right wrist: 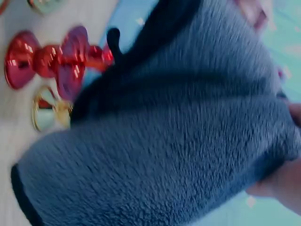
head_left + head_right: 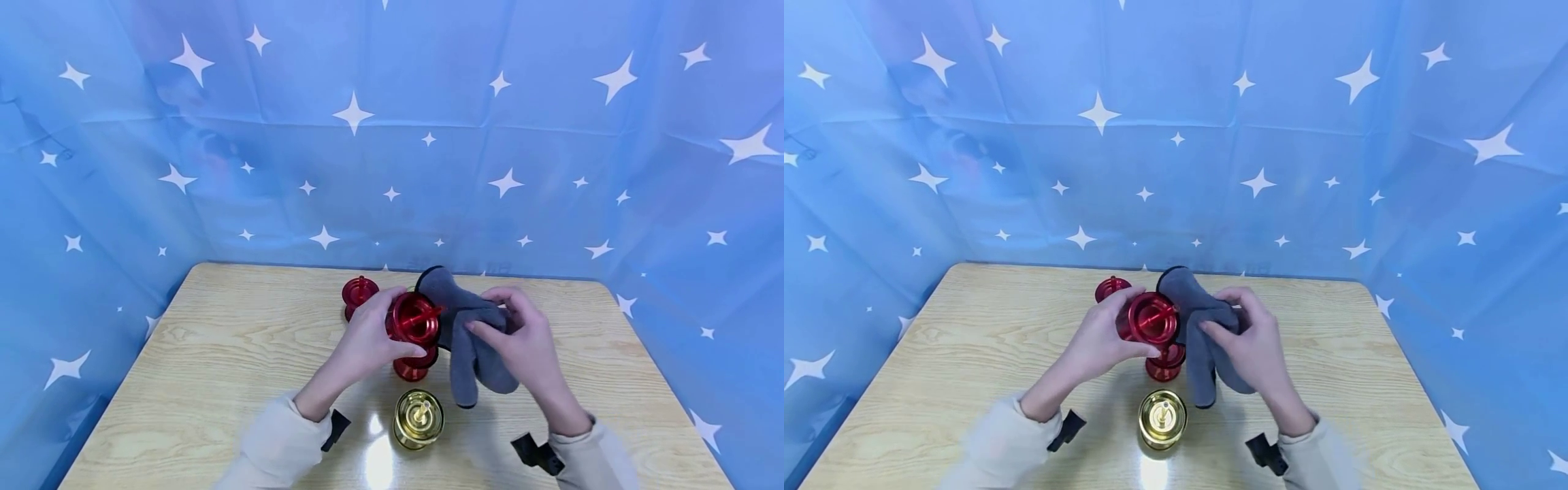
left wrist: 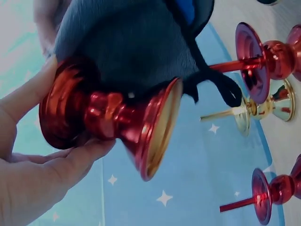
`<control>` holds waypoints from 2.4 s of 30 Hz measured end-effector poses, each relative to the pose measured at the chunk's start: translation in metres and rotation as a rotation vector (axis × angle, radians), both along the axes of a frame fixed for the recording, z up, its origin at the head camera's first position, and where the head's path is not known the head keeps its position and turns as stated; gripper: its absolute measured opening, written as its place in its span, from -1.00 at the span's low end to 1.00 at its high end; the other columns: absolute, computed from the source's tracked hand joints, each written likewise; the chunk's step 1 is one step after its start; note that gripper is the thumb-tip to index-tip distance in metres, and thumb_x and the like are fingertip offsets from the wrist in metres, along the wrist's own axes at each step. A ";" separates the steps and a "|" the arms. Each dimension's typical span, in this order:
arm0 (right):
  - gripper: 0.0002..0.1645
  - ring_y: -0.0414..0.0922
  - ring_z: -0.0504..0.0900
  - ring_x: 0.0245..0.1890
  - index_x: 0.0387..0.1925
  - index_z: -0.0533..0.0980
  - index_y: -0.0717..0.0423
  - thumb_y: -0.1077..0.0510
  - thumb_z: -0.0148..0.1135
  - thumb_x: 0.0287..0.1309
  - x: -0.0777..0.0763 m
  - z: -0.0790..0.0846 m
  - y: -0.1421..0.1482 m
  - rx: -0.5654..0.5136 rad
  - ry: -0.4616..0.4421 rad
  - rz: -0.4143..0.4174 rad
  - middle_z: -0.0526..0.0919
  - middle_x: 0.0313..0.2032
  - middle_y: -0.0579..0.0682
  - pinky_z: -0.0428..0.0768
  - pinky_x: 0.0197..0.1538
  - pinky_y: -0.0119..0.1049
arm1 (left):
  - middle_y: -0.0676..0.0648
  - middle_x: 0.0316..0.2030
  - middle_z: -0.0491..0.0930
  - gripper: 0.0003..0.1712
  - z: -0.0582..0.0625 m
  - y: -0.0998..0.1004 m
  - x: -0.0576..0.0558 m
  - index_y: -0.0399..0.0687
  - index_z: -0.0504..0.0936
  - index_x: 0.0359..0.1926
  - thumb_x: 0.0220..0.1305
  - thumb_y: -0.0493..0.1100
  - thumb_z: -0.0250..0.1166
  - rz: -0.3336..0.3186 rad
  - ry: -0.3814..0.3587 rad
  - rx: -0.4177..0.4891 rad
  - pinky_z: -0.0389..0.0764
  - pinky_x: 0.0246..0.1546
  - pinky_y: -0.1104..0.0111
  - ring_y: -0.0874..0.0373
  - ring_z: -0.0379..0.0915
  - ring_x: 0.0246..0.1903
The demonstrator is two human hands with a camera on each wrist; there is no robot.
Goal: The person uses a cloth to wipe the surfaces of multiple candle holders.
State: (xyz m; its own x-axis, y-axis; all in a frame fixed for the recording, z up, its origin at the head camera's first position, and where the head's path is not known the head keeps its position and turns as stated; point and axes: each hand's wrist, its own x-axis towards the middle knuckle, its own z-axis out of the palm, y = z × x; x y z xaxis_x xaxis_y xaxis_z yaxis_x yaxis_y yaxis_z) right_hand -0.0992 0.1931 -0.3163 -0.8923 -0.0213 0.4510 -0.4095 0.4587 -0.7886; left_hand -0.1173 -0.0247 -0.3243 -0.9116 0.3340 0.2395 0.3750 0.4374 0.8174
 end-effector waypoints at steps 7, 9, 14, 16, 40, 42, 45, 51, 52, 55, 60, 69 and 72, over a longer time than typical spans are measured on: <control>-0.59 -0.13 0.55 -0.25 -0.24 0.54 0.18 0.44 0.41 -0.23 0.007 -0.028 -0.030 0.104 0.239 0.027 0.59 -0.23 0.03 0.46 -0.20 -0.55 | -0.17 0.07 0.42 -0.09 -0.005 0.008 0.004 -0.25 0.32 0.20 -0.21 -0.14 0.54 0.010 0.017 -0.016 0.35 0.08 0.10 -0.07 0.31 0.08; -0.59 -0.08 0.51 -0.15 -0.20 0.54 0.17 0.43 0.39 -0.19 0.010 -0.033 -0.033 0.110 0.228 0.066 0.55 -0.14 0.03 0.44 -0.12 -0.53 | -0.18 0.08 0.41 -0.10 -0.007 0.007 0.004 -0.26 0.32 0.19 -0.20 -0.14 0.53 0.015 0.018 -0.014 0.34 0.08 0.09 -0.08 0.30 0.09; -0.60 -0.07 0.44 -0.01 -0.12 0.55 0.12 0.36 0.36 -0.10 0.016 -0.039 -0.033 0.125 0.105 0.120 0.44 0.02 0.02 0.41 -0.04 -0.50 | -0.19 0.08 0.43 -0.11 -0.012 0.001 0.003 -0.27 0.36 0.17 -0.23 -0.14 0.54 0.009 0.025 0.016 0.37 0.07 0.09 -0.07 0.32 0.07; -0.62 -0.07 0.44 -0.03 -0.14 0.56 0.14 0.36 0.36 -0.10 0.016 -0.040 -0.032 0.126 0.089 0.136 0.42 0.02 0.02 0.42 -0.04 -0.50 | -0.18 0.05 0.45 -0.12 -0.013 -0.001 0.002 -0.27 0.36 0.17 -0.23 -0.16 0.54 -0.021 0.017 0.047 0.42 0.03 0.16 -0.02 0.36 0.04; -0.67 -0.06 0.54 -0.20 -0.37 0.57 0.21 0.50 0.40 -0.27 0.005 -0.036 -0.035 0.202 0.253 0.116 0.51 -0.21 0.04 0.48 -0.14 -0.47 | -0.16 0.07 0.45 -0.15 -0.009 -0.005 -0.001 -0.21 0.36 0.21 -0.18 -0.24 0.51 -0.105 0.060 -0.002 0.37 0.07 0.14 -0.02 0.33 0.08; -0.65 -0.08 0.54 -0.23 -0.35 0.58 0.20 0.51 0.39 -0.28 0.003 -0.033 -0.034 0.209 0.260 0.141 0.51 -0.23 0.02 0.50 -0.18 -0.44 | -0.15 0.08 0.44 -0.14 -0.007 -0.006 -0.002 -0.21 0.36 0.21 -0.18 -0.24 0.51 -0.135 0.052 -0.012 0.37 0.07 0.16 -0.01 0.33 0.09; -0.60 -0.10 0.54 -0.26 -0.33 0.59 0.19 0.56 0.37 -0.30 -0.003 -0.027 -0.030 0.235 0.301 0.187 0.52 -0.25 0.00 0.53 -0.22 -0.41 | -0.16 0.12 0.41 -0.13 -0.004 -0.008 -0.003 -0.22 0.34 0.22 -0.17 -0.22 0.51 -0.214 0.006 -0.033 0.36 0.09 0.18 0.01 0.30 0.12; -0.55 -0.07 0.52 -0.23 -0.32 0.58 0.19 0.63 0.30 -0.31 -0.012 -0.019 -0.027 0.254 0.353 0.218 0.52 -0.22 0.03 0.49 -0.15 -0.47 | -0.17 0.16 0.37 -0.13 -0.001 -0.009 -0.003 -0.27 0.31 0.23 -0.12 -0.18 0.49 -0.274 -0.042 -0.044 0.31 0.13 0.17 0.01 0.26 0.15; -0.55 -0.07 0.52 -0.23 -0.32 0.58 0.19 0.63 0.31 -0.32 -0.012 -0.020 -0.027 0.253 0.344 0.206 0.52 -0.22 0.03 0.49 -0.15 -0.46 | -0.17 0.16 0.37 -0.14 -0.001 -0.009 -0.003 -0.27 0.31 0.23 -0.13 -0.18 0.49 -0.261 -0.035 -0.036 0.32 0.13 0.17 0.01 0.26 0.15; -0.59 -0.07 0.53 -0.22 -0.33 0.58 0.20 0.58 0.35 -0.30 -0.007 -0.022 -0.032 0.243 0.286 0.152 0.51 -0.23 0.03 0.53 -0.18 -0.34 | -0.15 0.13 0.40 -0.15 -0.002 -0.009 -0.003 -0.24 0.33 0.22 -0.13 -0.21 0.49 -0.194 -0.007 -0.009 0.36 0.09 0.20 0.03 0.30 0.12; -0.67 -0.06 0.53 -0.19 -0.34 0.56 0.20 0.47 0.40 -0.25 0.001 -0.028 -0.038 0.218 0.195 0.108 0.51 -0.21 0.02 0.55 -0.21 -0.14 | -0.12 0.09 0.43 -0.14 -0.004 -0.012 -0.004 -0.19 0.31 0.24 -0.13 -0.27 0.48 -0.142 0.003 0.029 0.43 0.02 0.21 0.05 0.35 0.07; -0.61 -0.04 0.52 -0.13 -0.32 0.58 0.17 0.54 0.37 -0.27 -0.008 -0.019 -0.033 0.195 0.207 0.170 0.53 -0.14 0.05 0.50 -0.09 -0.37 | -0.18 0.13 0.39 -0.15 -0.001 -0.020 -0.008 -0.26 0.23 0.27 -0.05 -0.27 0.42 -0.339 -0.036 0.079 0.42 0.04 0.28 0.06 0.37 0.07; -0.65 -0.01 0.52 -0.09 -0.31 0.57 0.20 0.53 0.33 -0.21 -0.009 -0.016 -0.031 0.135 0.151 0.186 0.56 -0.13 0.06 0.44 -0.02 -0.49 | -0.22 0.10 0.42 -0.21 -0.003 -0.020 -0.010 -0.30 0.23 0.24 -0.01 -0.30 0.39 -0.367 -0.093 0.193 0.45 0.00 0.33 0.05 0.41 0.05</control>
